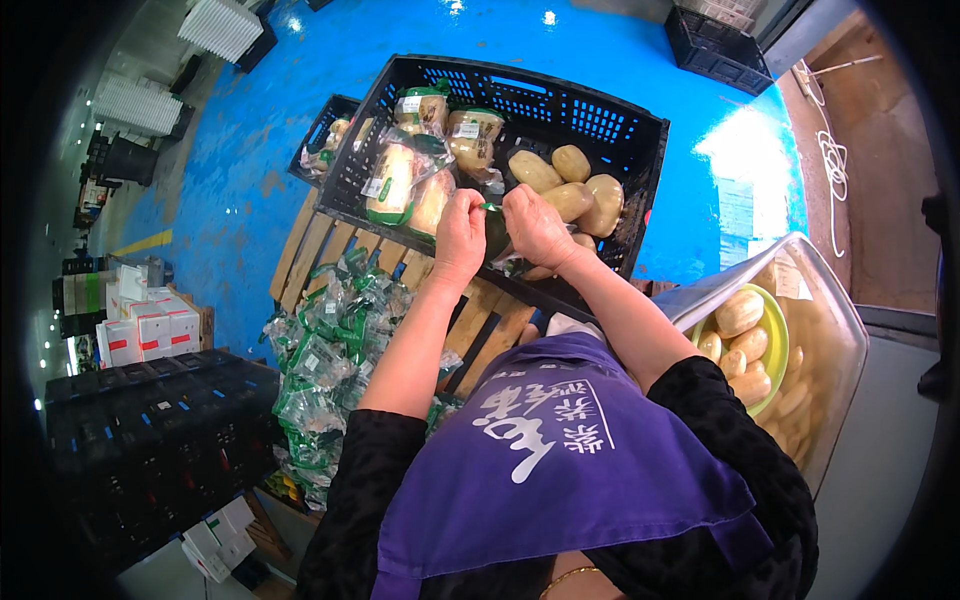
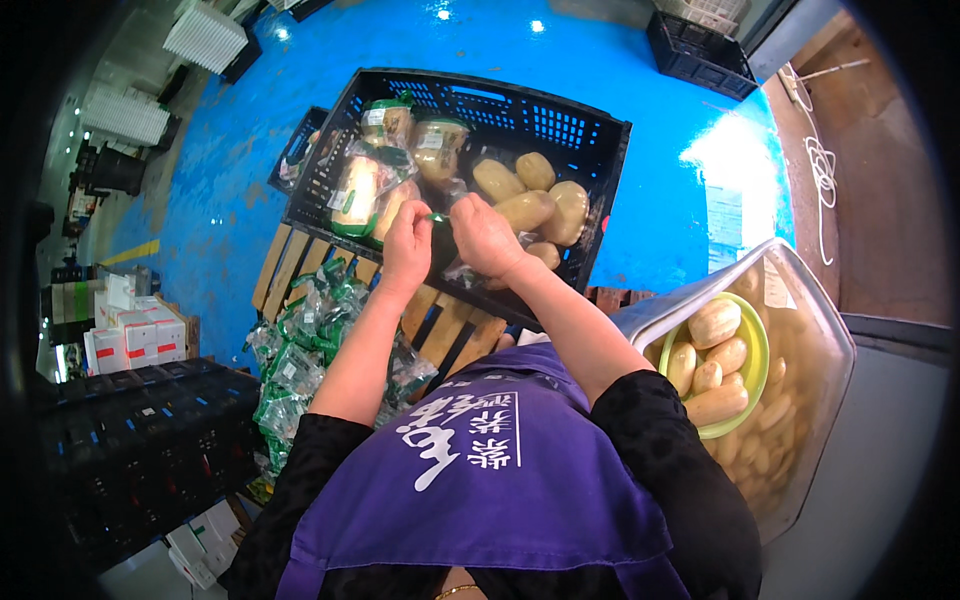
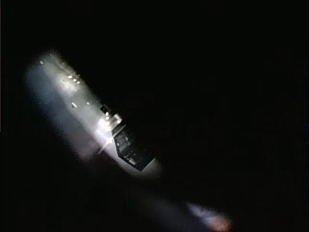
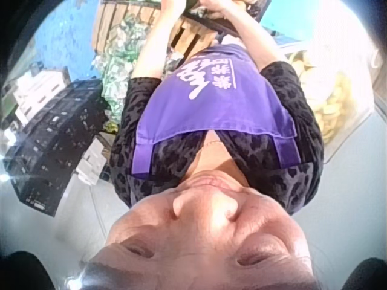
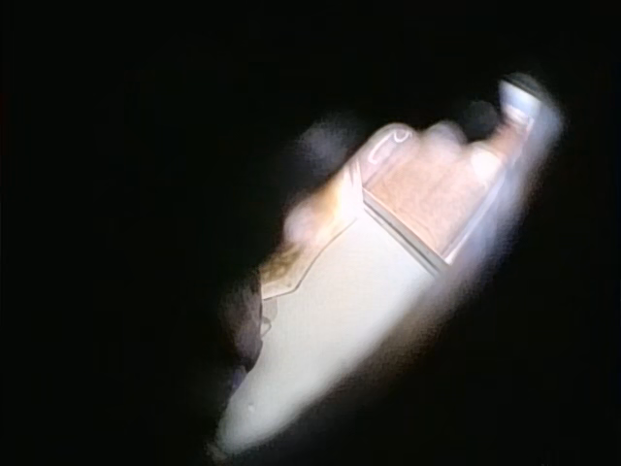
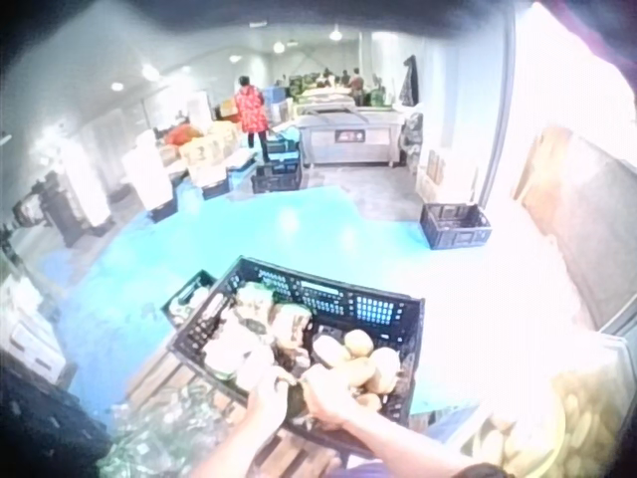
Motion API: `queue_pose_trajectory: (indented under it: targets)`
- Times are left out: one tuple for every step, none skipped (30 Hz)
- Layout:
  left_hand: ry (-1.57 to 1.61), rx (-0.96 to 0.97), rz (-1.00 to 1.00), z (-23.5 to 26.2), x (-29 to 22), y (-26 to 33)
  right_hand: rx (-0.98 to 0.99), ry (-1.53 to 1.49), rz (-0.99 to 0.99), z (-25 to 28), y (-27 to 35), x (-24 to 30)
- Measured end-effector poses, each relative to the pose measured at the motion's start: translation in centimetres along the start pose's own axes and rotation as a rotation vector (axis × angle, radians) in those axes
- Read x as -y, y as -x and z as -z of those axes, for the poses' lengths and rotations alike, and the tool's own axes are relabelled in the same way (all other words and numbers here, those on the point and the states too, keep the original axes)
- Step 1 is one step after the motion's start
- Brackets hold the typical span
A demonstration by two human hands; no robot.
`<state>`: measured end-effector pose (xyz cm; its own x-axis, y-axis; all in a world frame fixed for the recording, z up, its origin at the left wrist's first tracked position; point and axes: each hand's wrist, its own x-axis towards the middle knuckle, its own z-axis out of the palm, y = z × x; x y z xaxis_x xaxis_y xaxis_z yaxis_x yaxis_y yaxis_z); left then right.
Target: The person unpacks daikon radishes from plastic bags in a black crate, inspects each one, and places them into a green bowl inside a water-filled tub. The person repeats this process for multiple radishes throughout the clip.
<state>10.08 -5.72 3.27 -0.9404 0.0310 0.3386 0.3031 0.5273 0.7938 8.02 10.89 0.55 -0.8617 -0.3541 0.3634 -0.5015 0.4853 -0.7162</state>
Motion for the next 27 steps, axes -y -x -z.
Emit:
queue_pose_trajectory:
  targets:
    - [0.050,0.027,0.039,0.2,-0.1,-0.2,-0.001,-0.028,-0.028,-0.1,-0.2,-0.5]
    - [0.103,0.054,0.079,0.4,-0.4,-0.4,-0.002,-0.054,-0.058,0.0,-0.4,-0.7]
    - [0.155,0.082,0.118,0.5,-0.7,-0.6,-0.004,-0.080,-0.088,0.1,-0.4,-0.9]
    - [0.115,0.149,0.099,0.8,-0.9,-0.9,0.048,-0.069,-0.155,0.0,-0.2,-0.9]
    - [0.073,0.212,0.080,1.2,-1.0,-1.4,0.057,-0.072,-0.148,0.1,-0.3,-0.5]
    - [0.031,0.276,0.061,1.4,-1.0,-1.7,0.065,-0.073,-0.143,0.2,-0.3,-0.2]
    - [0.031,0.256,0.052,1.2,-0.8,-1.8,0.073,-0.075,-0.138,0.3,-0.4,0.0]
    - [0.030,0.241,0.042,0.9,-0.7,-2.0,0.055,-0.090,-0.136,0.2,-0.3,-0.3]
    - [0.030,0.227,0.032,0.8,-0.7,-2.1,0.037,-0.105,-0.134,0.2,-0.2,-0.8]
    - [0.038,0.251,0.137,0.9,-0.6,-2.2,0.018,-0.120,-0.132,0.1,-0.1,-1.1]
    - [0.005,0.223,0.079,0.8,-0.3,-2.1,0.028,-0.117,-0.119,0.3,-0.2,-1.0]
    - [-0.028,0.195,0.022,0.8,0.3,-2.0,0.038,-0.114,-0.106,0.5,-0.3,-0.8]
    - [-0.062,0.166,-0.035,0.6,0.8,-1.7,0.049,-0.111,-0.092,0.6,-0.4,-0.5]
    - [-0.058,0.152,-0.029,0.6,0.8,-1.7,0.047,-0.098,-0.086,0.6,-0.5,-0.6]
    - [-0.036,0.152,0.006,0.6,0.7,-1.6,0.047,-0.085,-0.080,0.5,-0.6,-0.6]
    - [-0.015,0.151,0.042,0.7,0.6,-1.5,0.047,-0.073,-0.073,0.4,-0.6,-0.6]
    - [0.008,0.153,0.079,0.7,0.5,-1.5,0.042,-0.065,-0.072,0.3,-0.7,-0.7]
    - [0.010,0.148,0.078,0.7,0.6,-1.5,0.037,-0.058,-0.071,0.1,-0.7,-0.7]
    - [0.013,0.142,0.077,0.7,0.6,-1.4,0.033,-0.051,-0.070,-0.1,-0.8,-0.7]
    - [0.013,0.130,0.077,0.8,0.6,-1.5,0.026,-0.066,-0.118,-0.4,-0.8,-0.6]
    - [0.035,0.132,0.103,0.9,0.8,-1.4,0.021,-0.081,-0.165,-0.6,-0.8,-0.4]
    - [0.056,0.133,0.129,0.9,1.0,-1.3,0.015,-0.096,-0.213,-0.8,-0.9,-0.3]
    - [0.081,0.134,0.153,0.9,0.8,-1.4,0.030,-0.095,-0.236,-1.0,-0.9,-0.4]
    - [0.102,0.158,0.137,1.0,0.6,-1.6,0.045,-0.095,-0.260,-1.1,-1.0,-0.6]
    - [0.123,0.182,0.121,1.1,0.4,-2.0,0.060,-0.095,-0.283,-1.2,-1.1,-0.7]
    - [0.148,0.207,0.106,1.1,0.1,-2.3,0.083,-0.103,-0.282,-1.3,-1.1,-1.1]
    - [0.081,0.272,0.092,1.5,-0.6,-3.0,0.105,-0.114,-0.278,-1.0,-1.3,-1.3]
